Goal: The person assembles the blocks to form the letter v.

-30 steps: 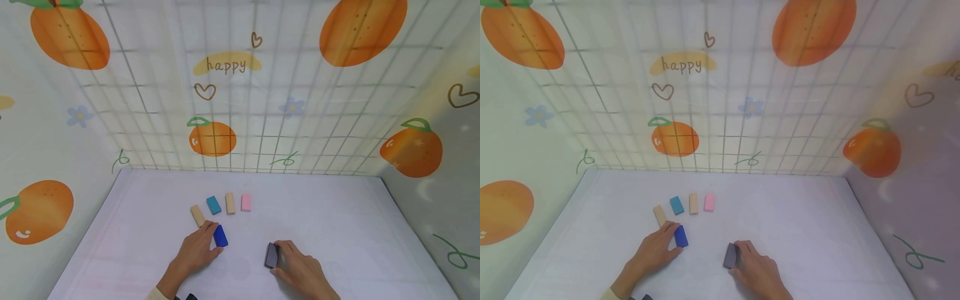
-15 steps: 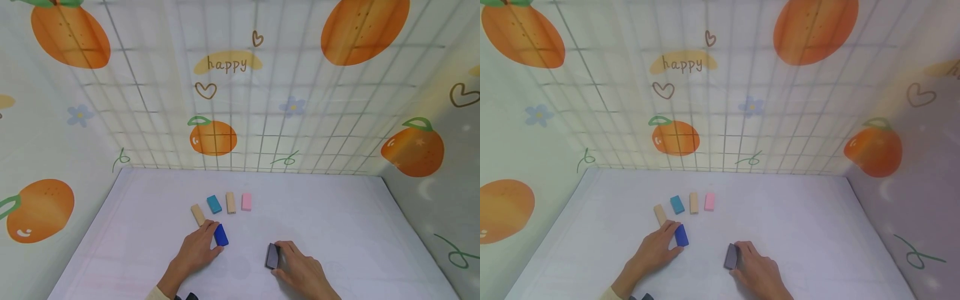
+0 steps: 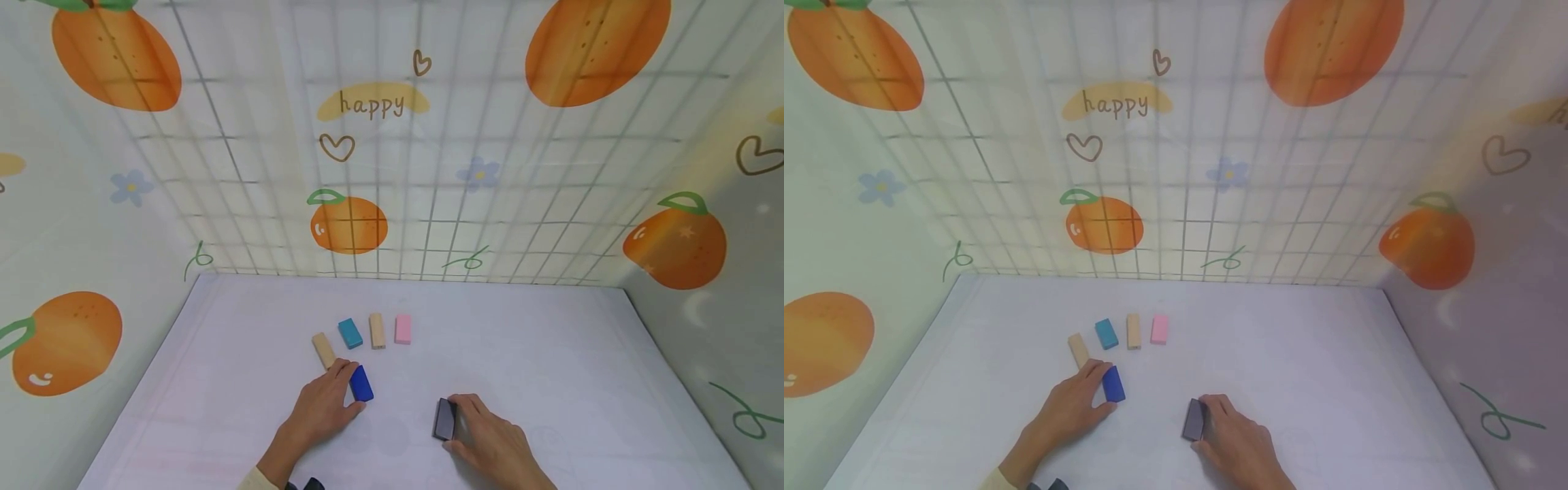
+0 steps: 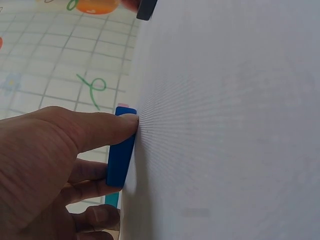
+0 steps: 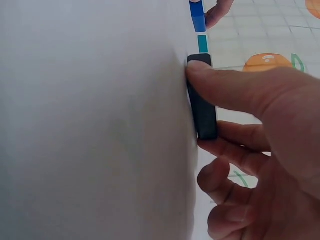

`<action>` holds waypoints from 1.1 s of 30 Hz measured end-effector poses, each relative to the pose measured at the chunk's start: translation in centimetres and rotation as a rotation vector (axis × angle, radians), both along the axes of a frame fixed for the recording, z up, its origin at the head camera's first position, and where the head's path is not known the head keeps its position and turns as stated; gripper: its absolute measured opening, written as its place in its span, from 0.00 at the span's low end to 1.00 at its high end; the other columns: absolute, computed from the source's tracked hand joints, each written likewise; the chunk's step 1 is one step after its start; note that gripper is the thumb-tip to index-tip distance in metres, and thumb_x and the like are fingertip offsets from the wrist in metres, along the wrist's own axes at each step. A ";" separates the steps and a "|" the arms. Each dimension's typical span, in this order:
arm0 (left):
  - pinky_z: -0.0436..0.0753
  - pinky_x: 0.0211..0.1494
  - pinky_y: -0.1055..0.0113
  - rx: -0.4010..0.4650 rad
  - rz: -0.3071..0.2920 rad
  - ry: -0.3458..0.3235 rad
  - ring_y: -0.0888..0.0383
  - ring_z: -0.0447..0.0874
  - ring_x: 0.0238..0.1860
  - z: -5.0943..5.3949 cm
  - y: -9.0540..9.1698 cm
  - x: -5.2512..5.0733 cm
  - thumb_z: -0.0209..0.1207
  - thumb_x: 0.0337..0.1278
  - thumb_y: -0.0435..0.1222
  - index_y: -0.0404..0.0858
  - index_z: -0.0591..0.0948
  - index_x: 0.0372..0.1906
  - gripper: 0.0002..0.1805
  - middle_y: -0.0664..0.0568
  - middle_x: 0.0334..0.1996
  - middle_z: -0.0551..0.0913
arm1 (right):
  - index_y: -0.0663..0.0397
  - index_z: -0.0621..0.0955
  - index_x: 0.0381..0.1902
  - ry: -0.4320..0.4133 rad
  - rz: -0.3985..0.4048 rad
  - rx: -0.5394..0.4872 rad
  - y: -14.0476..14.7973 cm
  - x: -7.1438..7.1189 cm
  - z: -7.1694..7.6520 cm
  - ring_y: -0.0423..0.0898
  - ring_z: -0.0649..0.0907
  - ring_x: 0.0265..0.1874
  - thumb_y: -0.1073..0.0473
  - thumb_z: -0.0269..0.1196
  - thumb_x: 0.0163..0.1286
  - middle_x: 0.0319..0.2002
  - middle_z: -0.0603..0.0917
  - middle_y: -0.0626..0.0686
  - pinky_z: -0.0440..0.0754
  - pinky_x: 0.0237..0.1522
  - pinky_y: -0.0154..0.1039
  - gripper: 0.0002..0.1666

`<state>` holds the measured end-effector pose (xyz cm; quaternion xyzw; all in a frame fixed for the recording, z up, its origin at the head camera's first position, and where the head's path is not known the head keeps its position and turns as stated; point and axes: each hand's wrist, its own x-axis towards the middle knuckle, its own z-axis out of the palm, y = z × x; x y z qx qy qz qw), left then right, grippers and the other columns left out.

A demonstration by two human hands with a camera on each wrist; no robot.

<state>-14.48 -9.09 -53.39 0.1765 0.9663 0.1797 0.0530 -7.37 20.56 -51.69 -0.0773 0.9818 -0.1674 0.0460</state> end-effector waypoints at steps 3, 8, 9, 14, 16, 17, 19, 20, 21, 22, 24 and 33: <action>0.81 0.57 0.52 -0.001 -0.002 0.003 0.51 0.78 0.62 0.1 0.0 0.0 0.69 0.58 0.53 0.41 0.71 0.72 0.40 0.48 0.66 0.72 | 0.44 0.75 0.61 0.004 0.001 0.001 0.0 0.0 0.1 0.35 0.71 0.23 0.47 0.80 0.51 0.58 0.79 0.45 0.74 0.22 0.39 0.40; 0.81 0.56 0.52 -0.005 -0.009 0.006 0.51 0.78 0.61 0.4 0.0 0.1 0.69 0.58 0.53 0.41 0.71 0.71 0.40 0.48 0.66 0.73 | 0.43 0.76 0.61 0.021 0.008 -0.009 0.2 0.2 0.2 0.35 0.74 0.26 0.46 0.80 0.51 0.58 0.79 0.45 0.76 0.23 0.40 0.41; 0.82 0.56 0.53 -0.006 -0.010 0.006 0.51 0.79 0.61 0.5 0.0 0.1 0.69 0.58 0.53 0.40 0.71 0.71 0.40 0.48 0.66 0.73 | 0.43 0.75 0.61 0.023 0.008 -0.011 0.2 0.2 0.2 0.36 0.75 0.27 0.46 0.80 0.50 0.58 0.79 0.45 0.77 0.23 0.41 0.41; 0.81 0.56 0.53 -0.007 -0.007 0.000 0.51 0.78 0.61 0.6 0.0 0.2 0.69 0.58 0.53 0.40 0.71 0.71 0.40 0.47 0.66 0.73 | 0.43 0.75 0.63 0.003 0.005 -0.018 0.3 0.1 0.3 0.39 0.79 0.32 0.44 0.80 0.50 0.59 0.79 0.46 0.80 0.26 0.45 0.43; 0.82 0.56 0.52 -0.003 -0.005 -0.003 0.51 0.78 0.61 0.6 0.0 0.2 0.69 0.58 0.53 0.40 0.71 0.71 0.40 0.47 0.66 0.73 | 0.43 0.75 0.63 -0.012 0.001 -0.016 0.3 0.1 0.3 0.40 0.80 0.33 0.44 0.80 0.50 0.59 0.79 0.47 0.81 0.28 0.46 0.43; 0.82 0.56 0.52 -0.004 -0.004 -0.004 0.51 0.78 0.61 0.6 0.0 0.2 0.69 0.58 0.53 0.40 0.71 0.71 0.40 0.47 0.66 0.73 | 0.43 0.75 0.63 -0.018 -0.001 -0.013 0.3 0.0 0.3 0.40 0.81 0.34 0.45 0.80 0.50 0.59 0.79 0.47 0.81 0.28 0.47 0.43; 0.82 0.56 0.52 -0.002 -0.003 -0.005 0.51 0.78 0.61 0.6 0.0 0.2 0.69 0.58 0.53 0.40 0.71 0.71 0.40 0.47 0.66 0.73 | 0.43 0.75 0.63 -0.030 -0.007 -0.009 0.2 0.0 0.4 0.42 0.82 0.36 0.45 0.80 0.50 0.60 0.78 0.48 0.82 0.29 0.48 0.43; 0.82 0.56 0.52 -0.002 -0.002 -0.005 0.51 0.79 0.61 0.6 0.0 0.2 0.69 0.58 0.53 0.40 0.71 0.72 0.40 0.47 0.66 0.73 | 0.44 0.75 0.63 -0.034 -0.008 -0.008 0.2 0.0 0.4 0.42 0.82 0.37 0.45 0.80 0.50 0.60 0.78 0.48 0.82 0.30 0.49 0.43; 0.82 0.55 0.51 -0.001 -0.001 -0.006 0.51 0.79 0.61 0.6 0.0 0.2 0.69 0.58 0.53 0.40 0.71 0.72 0.40 0.47 0.66 0.72 | 0.44 0.75 0.63 -0.035 -0.009 -0.007 0.2 0.0 0.4 0.43 0.83 0.38 0.45 0.80 0.50 0.60 0.78 0.48 0.82 0.30 0.49 0.43; 0.82 0.55 0.51 0.001 0.000 -0.007 0.51 0.79 0.61 0.6 0.0 0.1 0.69 0.58 0.53 0.40 0.70 0.72 0.41 0.47 0.66 0.72 | 0.44 0.75 0.63 -0.035 -0.009 -0.006 0.2 0.0 0.4 0.44 0.83 0.38 0.45 0.80 0.50 0.59 0.78 0.48 0.82 0.30 0.49 0.43; 0.82 0.55 0.51 0.004 0.003 -0.010 0.51 0.79 0.61 0.6 0.0 0.1 0.69 0.58 0.53 0.40 0.70 0.72 0.41 0.47 0.66 0.72 | 0.44 0.76 0.63 -0.030 -0.009 -0.007 0.3 0.0 0.3 0.44 0.84 0.40 0.45 0.80 0.51 0.59 0.78 0.47 0.82 0.30 0.49 0.42; 0.82 0.52 0.50 0.012 0.004 -0.019 0.52 0.80 0.59 0.6 0.2 -0.1 0.69 0.57 0.54 0.40 0.70 0.72 0.42 0.48 0.65 0.72 | 0.44 0.76 0.62 -0.019 -0.001 -0.007 0.3 -0.1 0.3 0.45 0.85 0.42 0.44 0.79 0.52 0.59 0.79 0.47 0.82 0.30 0.48 0.41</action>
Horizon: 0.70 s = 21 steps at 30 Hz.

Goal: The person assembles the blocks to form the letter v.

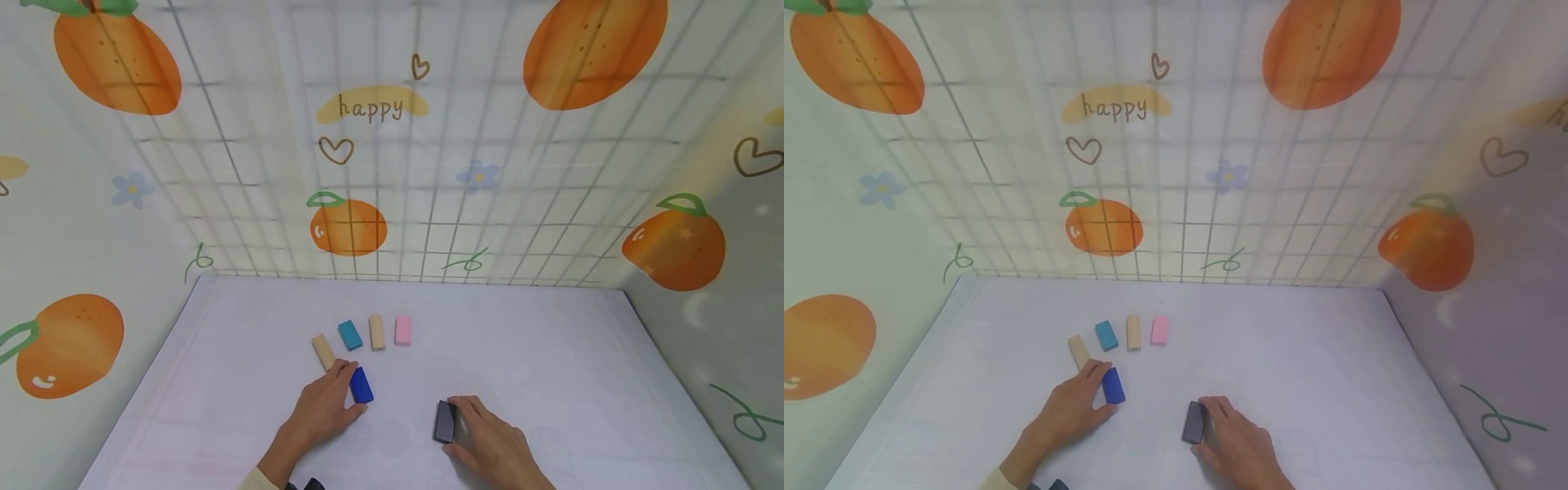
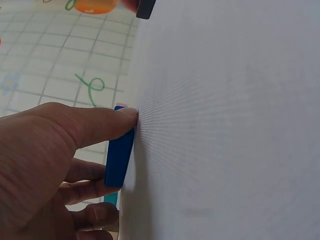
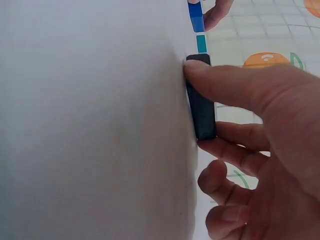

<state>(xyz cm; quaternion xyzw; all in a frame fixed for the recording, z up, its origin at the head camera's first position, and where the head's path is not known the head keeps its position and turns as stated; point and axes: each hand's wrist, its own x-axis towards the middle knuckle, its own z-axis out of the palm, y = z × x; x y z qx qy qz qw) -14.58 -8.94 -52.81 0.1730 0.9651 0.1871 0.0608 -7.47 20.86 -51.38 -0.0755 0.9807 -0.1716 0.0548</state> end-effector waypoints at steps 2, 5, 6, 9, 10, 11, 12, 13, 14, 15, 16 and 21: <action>0.83 0.51 0.50 0.008 -0.005 0.008 0.52 0.80 0.57 0.0 0.0 0.0 0.69 0.57 0.54 0.39 0.70 0.71 0.42 0.48 0.64 0.72 | 0.44 0.76 0.62 0.004 0.002 0.002 0.0 0.0 0.0 0.45 0.85 0.42 0.44 0.79 0.52 0.59 0.79 0.47 0.82 0.30 0.48 0.41; 0.83 0.50 0.51 0.008 -0.011 0.025 0.52 0.81 0.56 -0.2 0.0 0.0 0.69 0.58 0.54 0.39 0.71 0.71 0.41 0.49 0.63 0.72 | 0.44 0.76 0.61 0.017 0.006 -0.001 0.0 0.1 -0.2 0.44 0.84 0.41 0.45 0.79 0.52 0.58 0.79 0.46 0.81 0.29 0.46 0.41; 0.83 0.50 0.51 0.008 -0.013 0.032 0.52 0.81 0.56 -0.2 0.0 0.0 0.69 0.58 0.54 0.39 0.71 0.71 0.41 0.49 0.63 0.73 | 0.43 0.76 0.61 0.024 0.008 -0.002 0.0 0.1 -0.2 0.44 0.84 0.41 0.45 0.79 0.52 0.58 0.79 0.45 0.81 0.28 0.46 0.40; 0.83 0.50 0.52 0.007 -0.017 0.037 0.52 0.81 0.55 -0.4 0.0 -0.1 0.68 0.58 0.54 0.39 0.71 0.71 0.40 0.49 0.62 0.73 | 0.42 0.76 0.61 0.043 0.015 -0.003 0.0 0.1 -0.3 0.43 0.84 0.40 0.44 0.79 0.52 0.57 0.79 0.44 0.80 0.27 0.44 0.40; 0.83 0.50 0.52 0.008 -0.018 0.035 0.52 0.81 0.56 -0.4 0.0 -0.1 0.68 0.58 0.53 0.39 0.71 0.71 0.40 0.49 0.62 0.73 | 0.42 0.76 0.61 0.047 0.017 -0.003 0.0 0.1 -0.3 0.43 0.84 0.40 0.44 0.79 0.52 0.57 0.79 0.44 0.80 0.27 0.44 0.40; 0.83 0.50 0.52 0.010 -0.018 0.032 0.52 0.81 0.56 -0.4 0.0 -0.2 0.68 0.58 0.53 0.39 0.71 0.71 0.40 0.49 0.62 0.73 | 0.42 0.77 0.61 0.050 0.017 -0.004 0.0 0.2 -0.3 0.43 0.84 0.40 0.44 0.79 0.52 0.57 0.79 0.44 0.80 0.27 0.44 0.40; 0.83 0.51 0.52 0.011 -0.019 0.030 0.52 0.81 0.55 -0.5 0.0 -0.2 0.68 0.58 0.53 0.39 0.71 0.71 0.40 0.49 0.62 0.73 | 0.42 0.77 0.61 0.051 0.018 -0.004 0.0 0.2 -0.3 0.43 0.84 0.40 0.44 0.79 0.52 0.57 0.79 0.44 0.80 0.27 0.44 0.40; 0.83 0.51 0.52 0.014 -0.019 0.026 0.52 0.81 0.56 -0.5 0.0 -0.2 0.68 0.58 0.53 0.39 0.71 0.71 0.40 0.48 0.62 0.72 | 0.42 0.76 0.61 0.050 0.017 -0.003 0.0 0.2 -0.3 0.43 0.84 0.41 0.45 0.79 0.52 0.57 0.79 0.44 0.80 0.27 0.44 0.40; 0.83 0.51 0.52 0.016 -0.019 0.024 0.52 0.81 0.55 -0.6 0.0 -0.2 0.68 0.58 0.54 0.39 0.71 0.71 0.40 0.48 0.63 0.72 | 0.42 0.76 0.61 0.048 0.016 -0.002 -0.1 0.2 -0.3 0.43 0.84 0.41 0.45 0.79 0.52 0.57 0.79 0.44 0.80 0.28 0.44 0.40; 0.83 0.52 0.52 0.021 -0.020 0.023 0.52 0.81 0.55 -0.7 0.0 -0.3 0.68 0.58 0.53 0.39 0.71 0.71 0.40 0.48 0.63 0.72 | 0.42 0.76 0.61 0.045 0.014 0.000 -0.1 0.2 -0.2 0.43 0.84 0.41 0.45 0.79 0.52 0.57 0.79 0.44 0.81 0.28 0.45 0.40; 0.83 0.52 0.52 0.025 -0.021 0.023 0.52 0.81 0.55 -0.7 0.0 -0.3 0.68 0.58 0.53 0.39 0.71 0.70 0.40 0.48 0.62 0.72 | 0.43 0.76 0.62 0.041 0.012 0.002 -0.1 0.2 -0.2 0.43 0.84 0.42 0.45 0.79 0.52 0.58 0.79 0.44 0.81 0.29 0.45 0.40; 0.83 0.51 0.54 0.039 -0.033 0.032 0.52 0.82 0.53 -1.1 -0.1 -0.4 0.68 0.58 0.53 0.38 0.71 0.70 0.39 0.48 0.62 0.73 | 0.44 0.76 0.63 0.025 0.007 0.024 -0.2 0.2 0.0 0.41 0.83 0.39 0.45 0.79 0.52 0.59 0.79 0.46 0.82 0.29 0.44 0.42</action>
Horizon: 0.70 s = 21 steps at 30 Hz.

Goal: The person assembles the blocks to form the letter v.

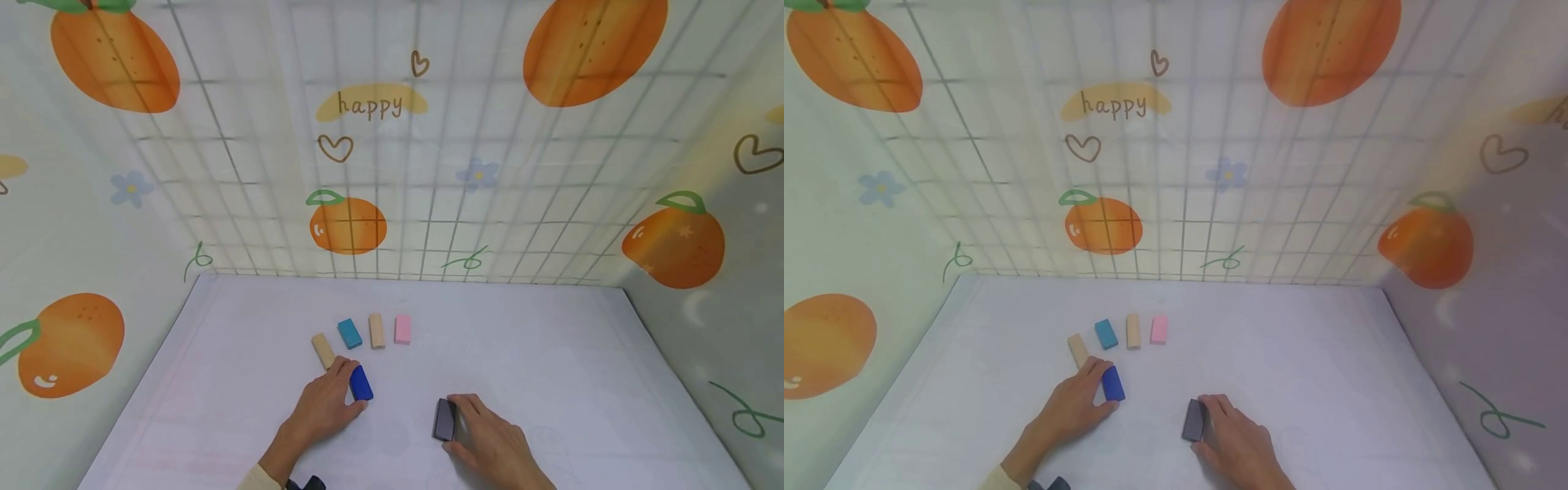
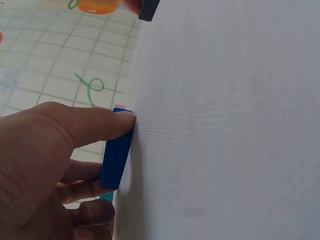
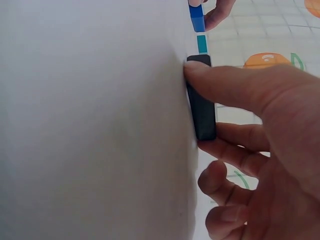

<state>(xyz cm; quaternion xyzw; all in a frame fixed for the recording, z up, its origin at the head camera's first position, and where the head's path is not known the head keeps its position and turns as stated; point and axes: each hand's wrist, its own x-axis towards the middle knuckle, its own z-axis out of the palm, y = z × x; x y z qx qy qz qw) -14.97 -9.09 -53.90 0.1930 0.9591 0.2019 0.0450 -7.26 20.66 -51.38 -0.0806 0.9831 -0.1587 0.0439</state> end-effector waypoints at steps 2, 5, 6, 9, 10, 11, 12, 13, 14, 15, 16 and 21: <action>0.83 0.52 0.54 0.002 -0.002 0.001 0.51 0.82 0.53 0.0 0.0 0.0 0.68 0.58 0.53 0.38 0.71 0.70 0.39 0.47 0.62 0.73 | 0.45 0.77 0.63 -0.003 0.000 0.007 -0.1 0.0 0.1 0.40 0.83 0.38 0.45 0.79 0.52 0.59 0.79 0.46 0.82 0.28 0.43 0.42; 0.83 0.53 0.53 0.004 0.002 -0.011 0.51 0.82 0.54 0.1 0.1 0.1 0.68 0.58 0.53 0.39 0.71 0.70 0.39 0.47 0.63 0.73 | 0.45 0.77 0.62 -0.004 -0.001 0.007 -0.1 0.0 0.1 0.40 0.83 0.39 0.45 0.80 0.51 0.59 0.79 0.46 0.81 0.28 0.42 0.41; 0.82 0.54 0.53 0.007 0.003 -0.019 0.50 0.82 0.54 0.2 0.2 0.1 0.68 0.58 0.53 0.39 0.71 0.70 0.39 0.46 0.63 0.72 | 0.45 0.77 0.62 -0.004 -0.001 0.006 -0.1 0.0 0.1 0.40 0.83 0.39 0.45 0.80 0.51 0.59 0.79 0.46 0.82 0.28 0.42 0.41; 0.82 0.56 0.52 0.009 0.009 -0.042 0.49 0.81 0.56 0.4 0.4 0.3 0.68 0.58 0.53 0.39 0.70 0.70 0.40 0.46 0.65 0.72 | 0.45 0.77 0.62 -0.005 0.000 0.003 -0.1 -0.1 0.0 0.42 0.83 0.41 0.45 0.79 0.52 0.58 0.79 0.46 0.82 0.29 0.43 0.41; 0.81 0.56 0.52 0.012 0.012 -0.051 0.49 0.81 0.56 0.4 0.4 0.4 0.68 0.59 0.53 0.40 0.70 0.71 0.40 0.46 0.65 0.71 | 0.45 0.77 0.62 -0.008 -0.001 0.002 -0.1 -0.1 0.0 0.42 0.83 0.42 0.45 0.79 0.52 0.59 0.79 0.46 0.82 0.30 0.44 0.41; 0.81 0.56 0.51 0.013 0.012 -0.057 0.49 0.80 0.56 0.4 0.5 0.5 0.68 0.59 0.54 0.40 0.70 0.71 0.40 0.46 0.65 0.71 | 0.45 0.77 0.62 -0.010 -0.002 0.002 -0.1 -0.1 0.0 0.43 0.83 0.43 0.45 0.79 0.52 0.59 0.79 0.47 0.82 0.30 0.45 0.41; 0.81 0.56 0.51 0.014 0.012 -0.066 0.49 0.80 0.56 0.4 0.5 0.5 0.68 0.58 0.54 0.40 0.70 0.71 0.40 0.46 0.65 0.71 | 0.45 0.77 0.62 -0.011 -0.004 0.001 -0.1 -0.1 0.0 0.43 0.83 0.43 0.45 0.79 0.52 0.59 0.79 0.47 0.82 0.31 0.45 0.41; 0.81 0.56 0.52 0.017 0.011 -0.070 0.50 0.80 0.55 0.3 0.6 0.6 0.68 0.58 0.54 0.41 0.70 0.71 0.40 0.46 0.65 0.71 | 0.45 0.77 0.62 -0.015 -0.005 0.002 -0.1 -0.2 0.0 0.44 0.84 0.44 0.45 0.79 0.52 0.59 0.79 0.47 0.83 0.32 0.46 0.41; 0.82 0.56 0.52 0.021 0.008 -0.074 0.51 0.81 0.54 0.3 0.6 0.6 0.68 0.58 0.54 0.41 0.70 0.71 0.40 0.47 0.65 0.71 | 0.45 0.77 0.62 -0.019 -0.008 0.003 -0.1 -0.2 -0.1 0.45 0.84 0.44 0.44 0.79 0.52 0.59 0.79 0.47 0.83 0.32 0.47 0.41; 0.82 0.56 0.53 0.025 0.005 -0.076 0.52 0.81 0.53 0.3 0.7 0.6 0.69 0.58 0.54 0.41 0.70 0.71 0.40 0.48 0.64 0.71 | 0.45 0.77 0.62 -0.024 -0.010 0.005 -0.1 -0.2 -0.1 0.45 0.84 0.45 0.44 0.79 0.52 0.59 0.79 0.48 0.83 0.32 0.47 0.41; 0.82 0.55 0.54 0.025 0.000 -0.075 0.52 0.81 0.52 0.3 0.7 0.7 0.69 0.58 0.54 0.42 0.70 0.70 0.40 0.48 0.63 0.71 | 0.45 0.77 0.62 -0.027 -0.012 0.007 0.0 -0.2 -0.1 0.46 0.84 0.45 0.45 0.79 0.51 0.59 0.79 0.48 0.84 0.33 0.48 0.41; 0.83 0.53 0.56 0.036 -0.027 -0.069 0.55 0.81 0.48 0.6 1.0 1.0 0.69 0.57 0.53 0.42 0.71 0.69 0.38 0.50 0.61 0.72 | 0.46 0.77 0.62 -0.041 -0.018 0.008 0.0 -0.3 -0.1 0.48 0.84 0.46 0.44 0.79 0.51 0.59 0.79 0.49 0.84 0.35 0.51 0.41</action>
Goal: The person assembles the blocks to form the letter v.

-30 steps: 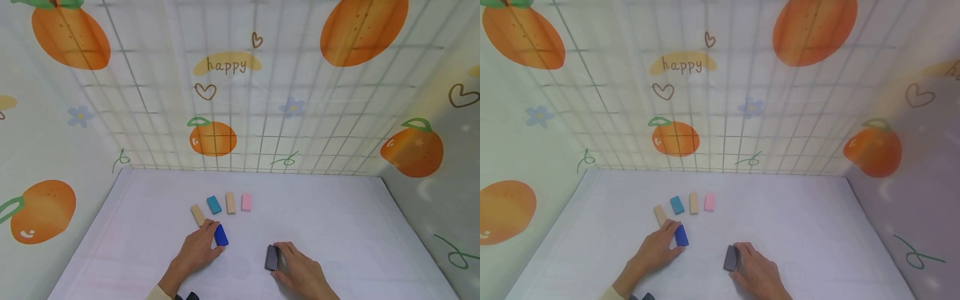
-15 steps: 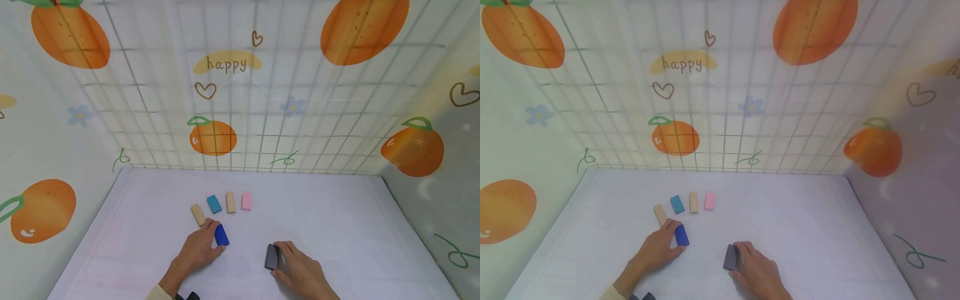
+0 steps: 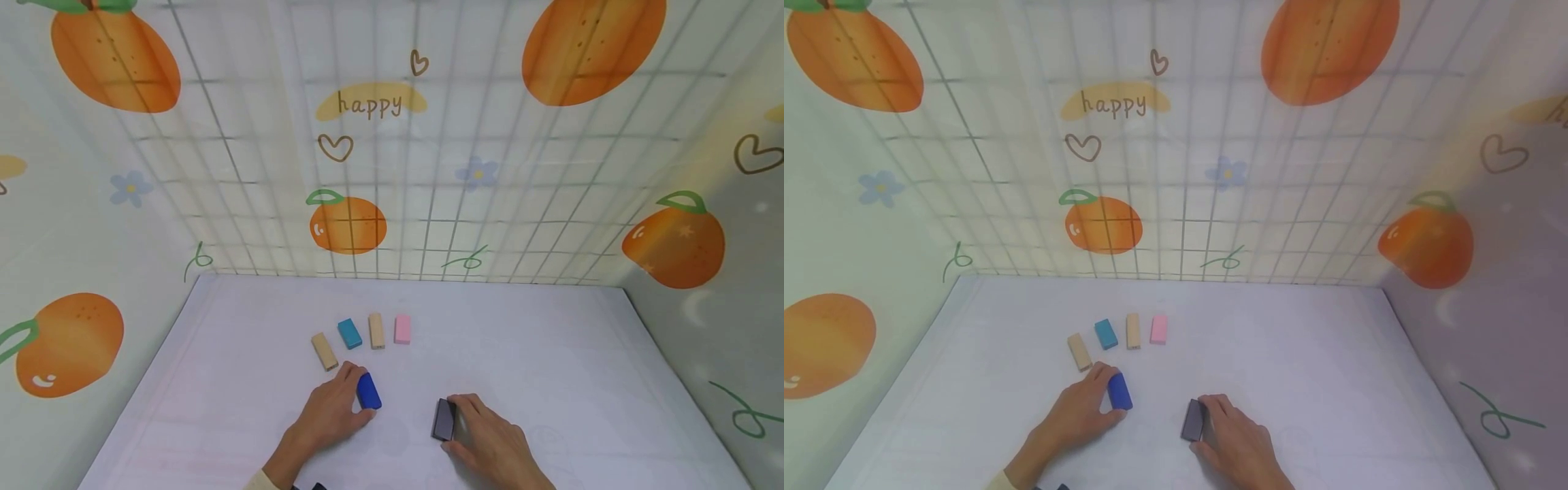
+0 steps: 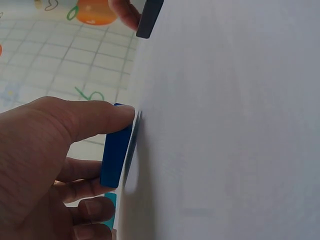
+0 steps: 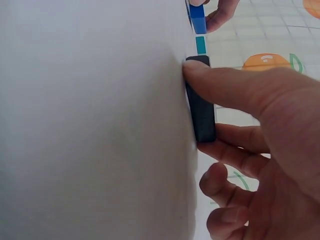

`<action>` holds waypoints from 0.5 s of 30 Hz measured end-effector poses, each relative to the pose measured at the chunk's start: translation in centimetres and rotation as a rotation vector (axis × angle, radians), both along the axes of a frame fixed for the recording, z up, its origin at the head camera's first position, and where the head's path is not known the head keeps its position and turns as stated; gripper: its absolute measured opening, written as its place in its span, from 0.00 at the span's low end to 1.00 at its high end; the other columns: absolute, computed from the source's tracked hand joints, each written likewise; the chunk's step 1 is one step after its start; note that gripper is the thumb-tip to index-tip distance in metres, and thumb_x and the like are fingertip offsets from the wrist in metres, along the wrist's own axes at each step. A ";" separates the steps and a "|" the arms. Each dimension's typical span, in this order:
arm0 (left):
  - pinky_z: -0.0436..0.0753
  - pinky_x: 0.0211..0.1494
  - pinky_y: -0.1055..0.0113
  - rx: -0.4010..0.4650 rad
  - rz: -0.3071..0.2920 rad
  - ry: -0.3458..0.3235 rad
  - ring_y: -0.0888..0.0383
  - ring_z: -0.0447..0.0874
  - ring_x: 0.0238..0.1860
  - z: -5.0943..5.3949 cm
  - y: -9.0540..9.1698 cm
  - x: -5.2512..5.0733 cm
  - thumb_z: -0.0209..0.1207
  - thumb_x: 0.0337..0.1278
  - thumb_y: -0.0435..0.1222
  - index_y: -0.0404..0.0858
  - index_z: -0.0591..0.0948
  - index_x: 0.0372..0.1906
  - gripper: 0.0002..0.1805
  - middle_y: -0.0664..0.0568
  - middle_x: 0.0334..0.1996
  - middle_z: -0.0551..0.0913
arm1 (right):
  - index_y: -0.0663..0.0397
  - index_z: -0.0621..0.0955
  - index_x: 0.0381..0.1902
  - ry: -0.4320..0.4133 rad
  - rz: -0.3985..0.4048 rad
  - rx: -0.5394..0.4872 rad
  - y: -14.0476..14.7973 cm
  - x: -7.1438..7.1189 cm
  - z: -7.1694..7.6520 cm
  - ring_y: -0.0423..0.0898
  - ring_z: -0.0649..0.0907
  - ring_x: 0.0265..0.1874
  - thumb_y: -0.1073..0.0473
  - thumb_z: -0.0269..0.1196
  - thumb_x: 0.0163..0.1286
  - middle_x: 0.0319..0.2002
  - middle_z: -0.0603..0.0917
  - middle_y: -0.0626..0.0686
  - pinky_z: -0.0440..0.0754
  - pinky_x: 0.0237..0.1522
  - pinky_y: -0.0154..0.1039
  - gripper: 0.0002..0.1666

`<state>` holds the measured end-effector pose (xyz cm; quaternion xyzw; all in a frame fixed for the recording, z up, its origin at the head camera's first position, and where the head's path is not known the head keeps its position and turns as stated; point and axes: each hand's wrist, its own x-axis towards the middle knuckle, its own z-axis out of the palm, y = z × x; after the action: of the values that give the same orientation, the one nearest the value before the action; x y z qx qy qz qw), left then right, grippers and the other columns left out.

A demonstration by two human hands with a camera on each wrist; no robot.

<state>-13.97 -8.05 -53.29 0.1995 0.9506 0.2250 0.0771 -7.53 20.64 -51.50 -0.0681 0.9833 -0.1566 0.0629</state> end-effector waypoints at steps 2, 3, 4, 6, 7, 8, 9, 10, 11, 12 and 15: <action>0.83 0.53 0.56 0.002 -0.003 -0.006 0.55 0.81 0.49 0.1 0.1 0.1 0.69 0.57 0.53 0.42 0.71 0.69 0.38 0.50 0.61 0.72 | 0.46 0.77 0.62 -0.002 0.000 -0.001 0.0 0.0 0.0 0.49 0.84 0.47 0.44 0.79 0.51 0.59 0.79 0.50 0.84 0.35 0.51 0.41; 0.83 0.54 0.55 0.000 -0.003 -0.010 0.55 0.81 0.49 0.2 0.2 0.2 0.69 0.57 0.53 0.42 0.70 0.69 0.38 0.50 0.61 0.72 | 0.46 0.77 0.62 -0.003 0.000 0.001 0.0 0.0 -0.1 0.49 0.84 0.47 0.44 0.79 0.51 0.59 0.79 0.50 0.84 0.35 0.51 0.41; 0.83 0.54 0.55 -0.002 -0.001 -0.015 0.54 0.81 0.49 0.2 0.3 0.2 0.69 0.57 0.53 0.43 0.70 0.69 0.38 0.50 0.61 0.72 | 0.46 0.77 0.62 -0.002 0.000 0.001 0.0 0.0 -0.1 0.49 0.84 0.47 0.44 0.79 0.51 0.59 0.79 0.50 0.84 0.35 0.51 0.41; 0.83 0.54 0.55 -0.005 0.001 -0.024 0.55 0.81 0.49 0.2 0.4 0.3 0.69 0.57 0.54 0.43 0.70 0.69 0.39 0.50 0.61 0.72 | 0.46 0.77 0.62 -0.002 0.000 0.003 0.0 0.0 -0.1 0.48 0.84 0.46 0.44 0.80 0.51 0.59 0.79 0.50 0.84 0.35 0.51 0.41; 0.83 0.54 0.55 -0.009 0.001 -0.028 0.55 0.81 0.49 0.2 0.5 0.3 0.69 0.57 0.54 0.43 0.70 0.69 0.39 0.51 0.62 0.71 | 0.46 0.77 0.62 0.000 -0.002 0.003 0.0 0.0 -0.2 0.48 0.84 0.46 0.44 0.80 0.51 0.59 0.79 0.50 0.84 0.35 0.50 0.41; 0.83 0.53 0.56 -0.012 0.000 -0.031 0.55 0.80 0.48 0.2 0.5 0.3 0.69 0.57 0.54 0.43 0.70 0.70 0.39 0.51 0.62 0.71 | 0.46 0.77 0.62 0.000 -0.003 0.003 -0.1 0.0 -0.2 0.48 0.84 0.46 0.44 0.80 0.51 0.59 0.79 0.50 0.84 0.35 0.50 0.42; 0.83 0.53 0.56 -0.014 -0.003 -0.030 0.56 0.80 0.47 0.2 0.6 0.3 0.69 0.57 0.55 0.43 0.70 0.70 0.39 0.51 0.62 0.71 | 0.46 0.77 0.62 0.000 -0.004 0.004 -0.1 0.0 -0.2 0.47 0.84 0.45 0.44 0.80 0.51 0.59 0.79 0.50 0.84 0.34 0.50 0.41; 0.83 0.52 0.56 -0.014 -0.004 -0.031 0.56 0.80 0.46 0.1 0.6 0.4 0.69 0.57 0.55 0.43 0.70 0.69 0.39 0.51 0.62 0.71 | 0.46 0.77 0.62 0.001 -0.004 0.004 -0.1 -0.1 -0.2 0.47 0.84 0.45 0.44 0.80 0.51 0.58 0.79 0.50 0.84 0.34 0.50 0.42; 0.83 0.51 0.56 -0.013 -0.007 -0.030 0.57 0.80 0.46 0.1 0.6 0.4 0.69 0.57 0.55 0.43 0.70 0.69 0.39 0.51 0.62 0.71 | 0.46 0.77 0.62 0.001 -0.005 0.004 -0.1 -0.1 -0.3 0.47 0.84 0.45 0.44 0.80 0.51 0.58 0.79 0.49 0.84 0.34 0.50 0.41; 0.83 0.51 0.56 -0.014 -0.009 -0.028 0.57 0.80 0.46 0.1 0.7 0.4 0.69 0.57 0.55 0.43 0.70 0.69 0.39 0.51 0.62 0.71 | 0.46 0.77 0.62 0.002 -0.006 0.005 -0.1 -0.1 -0.3 0.47 0.84 0.45 0.44 0.80 0.51 0.58 0.79 0.49 0.84 0.34 0.50 0.41; 0.83 0.50 0.57 -0.018 -0.015 -0.023 0.58 0.80 0.45 0.0 0.7 0.5 0.68 0.57 0.55 0.44 0.70 0.69 0.39 0.52 0.61 0.71 | 0.46 0.77 0.61 0.006 -0.006 0.007 -0.1 0.0 -0.2 0.47 0.84 0.44 0.44 0.79 0.51 0.58 0.79 0.49 0.83 0.33 0.51 0.41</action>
<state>-13.48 -7.33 -53.32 0.2035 0.9501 0.2180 0.0916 -7.54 20.57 -51.73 -0.0652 0.9842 -0.1531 0.0598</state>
